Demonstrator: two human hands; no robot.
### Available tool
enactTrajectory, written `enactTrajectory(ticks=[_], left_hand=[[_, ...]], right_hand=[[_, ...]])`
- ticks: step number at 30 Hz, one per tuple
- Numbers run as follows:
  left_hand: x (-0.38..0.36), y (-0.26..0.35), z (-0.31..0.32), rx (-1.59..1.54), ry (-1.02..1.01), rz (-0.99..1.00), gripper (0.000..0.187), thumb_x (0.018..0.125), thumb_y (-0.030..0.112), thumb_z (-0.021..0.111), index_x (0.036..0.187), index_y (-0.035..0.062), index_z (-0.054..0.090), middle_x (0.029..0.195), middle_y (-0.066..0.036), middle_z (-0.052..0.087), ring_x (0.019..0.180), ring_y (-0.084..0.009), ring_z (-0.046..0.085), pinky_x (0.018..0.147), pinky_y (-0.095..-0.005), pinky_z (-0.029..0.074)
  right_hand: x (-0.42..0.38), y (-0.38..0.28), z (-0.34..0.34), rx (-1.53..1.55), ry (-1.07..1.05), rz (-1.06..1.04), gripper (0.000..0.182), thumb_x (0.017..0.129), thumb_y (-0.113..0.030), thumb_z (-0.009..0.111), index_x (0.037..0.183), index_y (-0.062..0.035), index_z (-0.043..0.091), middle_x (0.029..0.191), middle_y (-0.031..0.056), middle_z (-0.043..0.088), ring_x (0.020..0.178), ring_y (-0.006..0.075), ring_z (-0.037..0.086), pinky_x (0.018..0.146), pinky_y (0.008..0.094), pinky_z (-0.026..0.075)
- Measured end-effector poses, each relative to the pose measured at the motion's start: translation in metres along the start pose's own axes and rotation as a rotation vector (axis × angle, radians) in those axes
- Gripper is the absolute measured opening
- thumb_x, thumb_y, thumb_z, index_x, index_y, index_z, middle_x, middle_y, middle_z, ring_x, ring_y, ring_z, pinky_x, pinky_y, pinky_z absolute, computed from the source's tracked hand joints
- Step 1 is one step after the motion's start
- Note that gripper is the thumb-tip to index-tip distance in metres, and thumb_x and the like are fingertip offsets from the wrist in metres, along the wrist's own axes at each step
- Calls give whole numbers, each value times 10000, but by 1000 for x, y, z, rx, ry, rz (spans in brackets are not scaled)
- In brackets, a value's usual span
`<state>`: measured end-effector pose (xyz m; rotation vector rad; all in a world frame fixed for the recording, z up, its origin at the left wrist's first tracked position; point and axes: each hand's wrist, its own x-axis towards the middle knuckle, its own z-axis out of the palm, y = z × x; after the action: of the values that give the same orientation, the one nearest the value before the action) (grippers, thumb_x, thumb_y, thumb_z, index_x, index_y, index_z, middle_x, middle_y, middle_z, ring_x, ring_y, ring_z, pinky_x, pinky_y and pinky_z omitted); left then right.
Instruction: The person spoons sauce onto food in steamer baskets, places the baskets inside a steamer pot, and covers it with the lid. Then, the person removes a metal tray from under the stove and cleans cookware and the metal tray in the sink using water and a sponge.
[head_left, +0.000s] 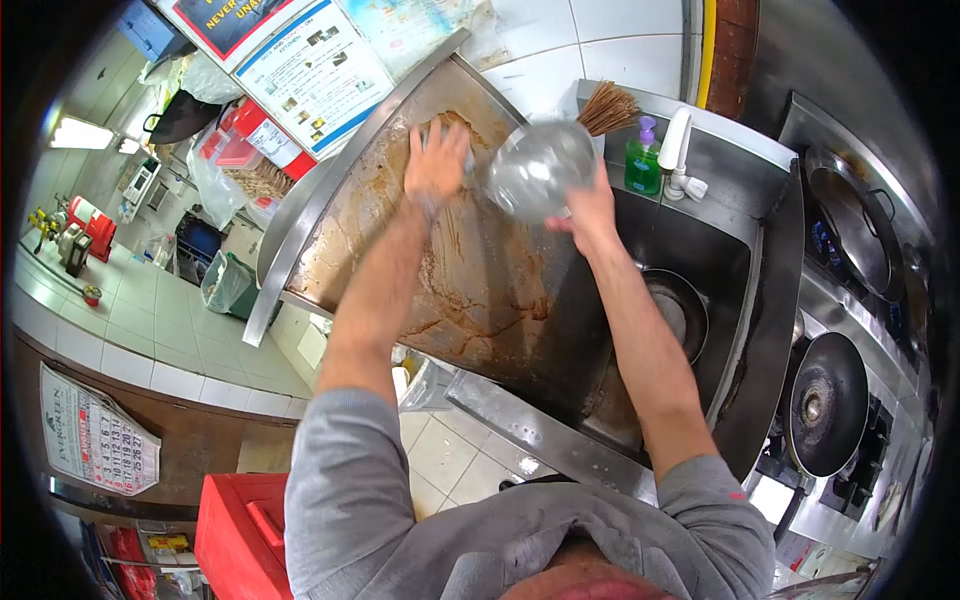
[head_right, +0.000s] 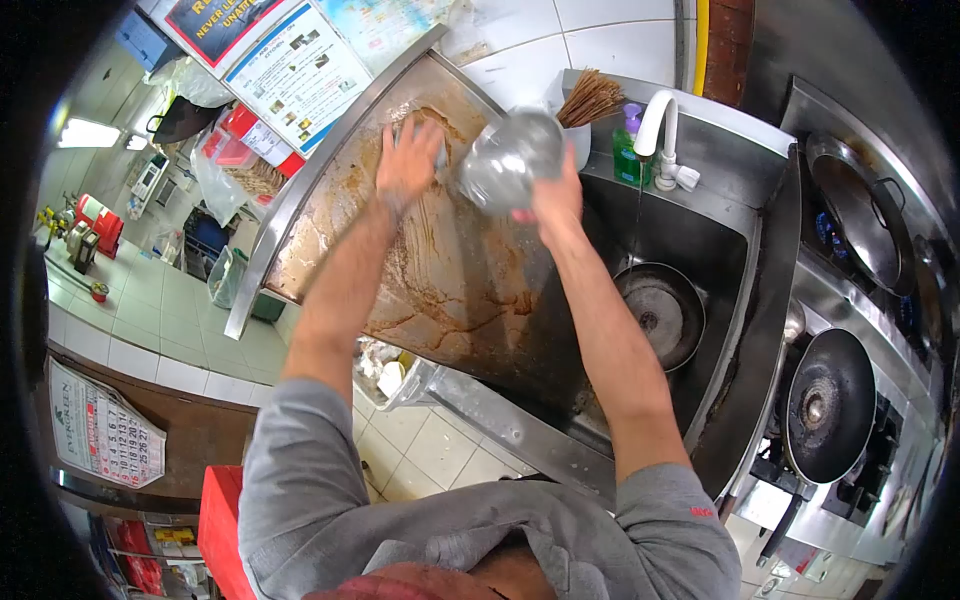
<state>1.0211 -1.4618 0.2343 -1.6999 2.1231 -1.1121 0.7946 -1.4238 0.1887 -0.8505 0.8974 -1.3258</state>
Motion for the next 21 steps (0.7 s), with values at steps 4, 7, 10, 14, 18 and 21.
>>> enactTrajectory(ticks=[4,7,10,14,18,21], left_hand=[[55,-21,6,2,132,-62,490,863,140,421,1349,102,373,1409,-53,347,1296,-262,289,1069,-494,184],[67,0,-2,46,-83,-72,455,862,170,433,1311,97,435,1360,-62,412,1277,-239,313,1058,-446,203],[53,-9,-5,92,-230,150,445,852,166,446,1294,111,462,1346,-64,429,1272,-233,321,1052,-410,217],[-17,-52,-21,-83,-134,221,480,838,85,445,1314,143,438,1383,-29,396,1292,-236,315,1084,-423,194],[-96,-64,-37,-41,-79,193,510,841,77,440,1342,158,397,1424,-15,342,1314,-256,292,1092,-485,186],[-166,-24,-32,-84,-7,187,473,836,125,468,1306,162,435,1372,-12,405,1265,-250,345,1003,-484,276]], right_hand=[[21,-63,59,-132,23,-164,740,808,31,446,1433,-216,136,1310,153,392,942,266,564,470,314,565],[27,-78,76,-269,23,-257,758,795,50,428,1438,-217,128,1315,167,385,913,263,580,477,302,575],[19,-70,77,-374,35,-268,773,786,53,452,1433,-237,144,1298,200,337,892,291,587,492,293,580],[-7,-47,81,-372,19,-222,787,785,40,495,1424,-281,166,1276,219,308,935,310,574,500,289,583],[-50,-34,95,-321,-1,-208,773,793,42,480,1429,-259,160,1283,213,314,883,298,596,485,282,575],[-85,-24,102,-301,2,-206,770,792,48,466,1431,-252,160,1284,209,320,835,295,607,474,281,568]])
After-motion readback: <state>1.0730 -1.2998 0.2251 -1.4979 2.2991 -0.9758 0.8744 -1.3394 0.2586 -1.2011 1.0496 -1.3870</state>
